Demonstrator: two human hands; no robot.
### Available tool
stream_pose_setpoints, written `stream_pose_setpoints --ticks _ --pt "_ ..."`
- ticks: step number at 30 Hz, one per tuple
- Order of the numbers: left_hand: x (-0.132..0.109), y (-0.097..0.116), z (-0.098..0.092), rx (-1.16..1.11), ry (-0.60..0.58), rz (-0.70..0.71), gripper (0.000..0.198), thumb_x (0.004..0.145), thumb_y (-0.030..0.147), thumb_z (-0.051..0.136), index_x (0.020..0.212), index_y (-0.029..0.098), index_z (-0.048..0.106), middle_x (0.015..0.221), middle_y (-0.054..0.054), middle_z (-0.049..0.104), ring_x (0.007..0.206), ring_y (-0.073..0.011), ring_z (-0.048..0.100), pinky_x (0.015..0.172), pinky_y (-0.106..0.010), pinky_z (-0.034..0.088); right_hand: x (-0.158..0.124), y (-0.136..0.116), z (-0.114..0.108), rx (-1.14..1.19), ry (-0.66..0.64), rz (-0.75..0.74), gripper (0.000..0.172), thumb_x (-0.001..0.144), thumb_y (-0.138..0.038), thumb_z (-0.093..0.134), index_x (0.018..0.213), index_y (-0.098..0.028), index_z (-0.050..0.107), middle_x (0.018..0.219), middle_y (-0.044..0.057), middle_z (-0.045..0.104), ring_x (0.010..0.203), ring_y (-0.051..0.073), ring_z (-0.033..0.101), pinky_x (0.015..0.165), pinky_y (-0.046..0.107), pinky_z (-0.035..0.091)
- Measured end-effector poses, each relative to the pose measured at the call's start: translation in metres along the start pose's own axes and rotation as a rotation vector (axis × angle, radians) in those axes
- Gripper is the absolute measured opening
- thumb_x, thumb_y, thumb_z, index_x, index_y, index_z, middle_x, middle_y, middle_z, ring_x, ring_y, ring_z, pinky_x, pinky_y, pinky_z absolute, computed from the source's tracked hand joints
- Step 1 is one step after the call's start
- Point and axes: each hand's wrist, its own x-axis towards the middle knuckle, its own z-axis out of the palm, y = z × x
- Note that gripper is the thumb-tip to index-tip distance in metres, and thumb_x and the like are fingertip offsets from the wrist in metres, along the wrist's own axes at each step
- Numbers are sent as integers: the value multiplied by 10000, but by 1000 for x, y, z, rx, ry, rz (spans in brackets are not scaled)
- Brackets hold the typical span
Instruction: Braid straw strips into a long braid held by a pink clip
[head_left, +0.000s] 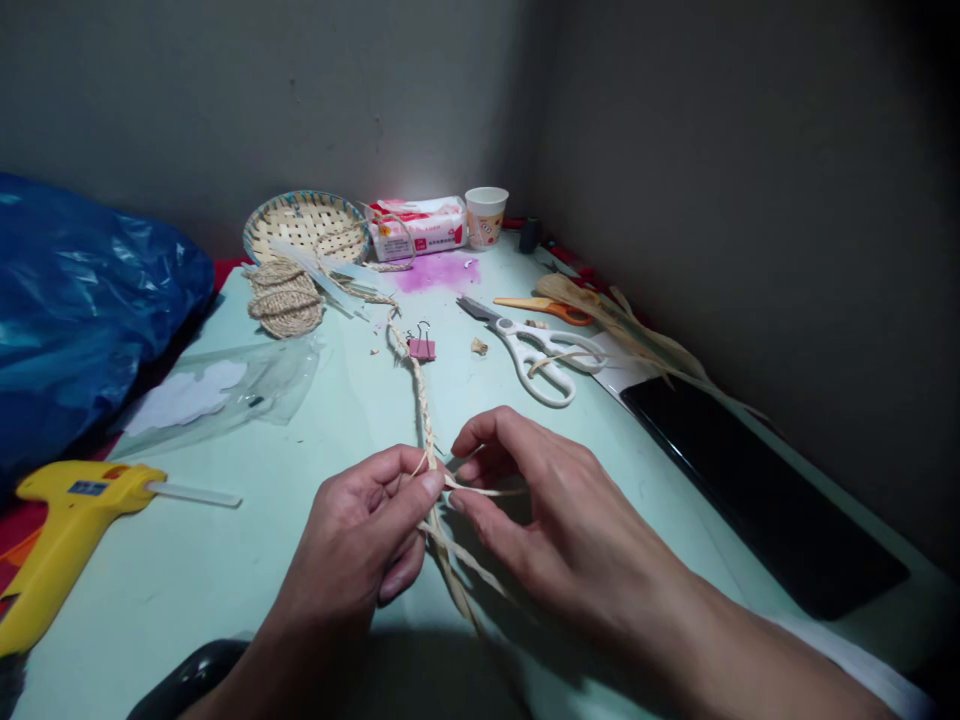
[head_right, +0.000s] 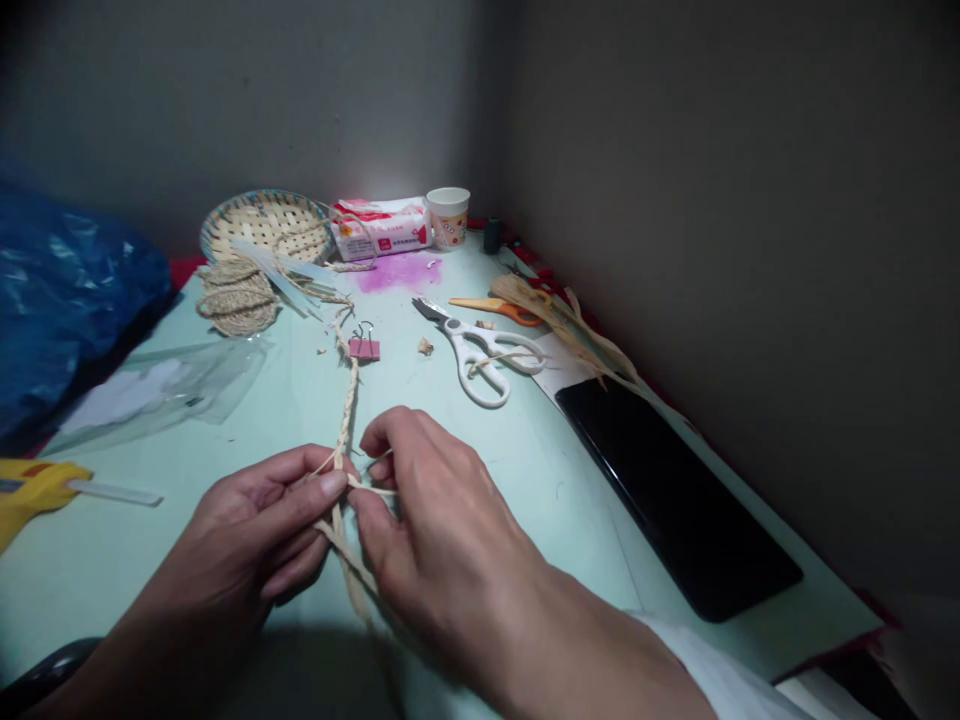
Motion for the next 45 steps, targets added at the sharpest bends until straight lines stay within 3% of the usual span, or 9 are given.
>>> stream_pose_setpoints --ticks 3,5,12,16,27,33,37,41,45 --pt "0 -1 0 -18 -10 23 235 811 383 622 753 168 545 539 78 404 357 -7 245 374 -192 116 3 0 -4 141 -185 147 104 917 -310 519 930 -209 536 771 -15 636 675 119 576 574 217 414" --pt "-1 -1 0 -12 -8 38 225 815 372 620 760 168 545 563 69 425 362 -5 245 377 -195 110 4 1 -4 143 -223 152 155 950 -329 463 903 -208 549 733 -17 631 657 119 562 574 221 402" --pt "-4 -1 3 -1 17 71 246 834 373 601 727 169 514 569 80 374 367 -2 236 375 -192 106 -3 6 5 -254 -71 -92 160 941 -230 405 879 -179 543 725 22 601 610 136 528 582 253 362" --pt "-3 -1 4 -21 21 70 236 826 349 611 707 180 497 528 105 301 370 -15 219 364 -177 132 -6 6 7 -315 -37 -225 168 896 -132 405 770 -179 505 693 10 547 577 115 478 556 235 333" --pt "-3 -2 -1 191 -45 66 300 880 424 525 701 186 502 525 97 272 412 -34 229 372 -158 160 -5 1 4 -249 17 -185 178 838 -99 469 686 -186 437 640 -38 458 573 91 395 565 234 283" --pt "5 1 -11 -32 -232 -61 251 852 394 572 719 189 514 477 118 228 392 -33 129 352 -157 131 -3 -4 -1 -191 -3 -147 185 824 -88 487 674 -182 432 629 -51 445 569 80 373 554 221 272" --pt "8 1 -15 -72 -286 -59 221 814 386 615 757 181 555 508 92 365 379 -34 225 340 -151 205 -3 -6 -4 -186 3 -119 185 824 -84 492 669 -178 458 616 -54 440 565 78 367 549 217 270" --pt "8 1 -13 70 -275 -16 247 820 402 586 702 196 519 494 76 422 337 -61 319 326 -190 254 -2 -5 -5 -181 -1 -124 157 832 -94 495 700 -179 505 636 -51 467 581 80 392 563 217 282" --pt "7 5 -8 342 -116 158 291 821 344 578 602 184 473 521 69 362 455 -71 334 430 -197 257 -3 -4 -5 -171 -9 -109 154 844 -116 490 704 -176 514 645 -43 489 598 88 411 575 225 291"
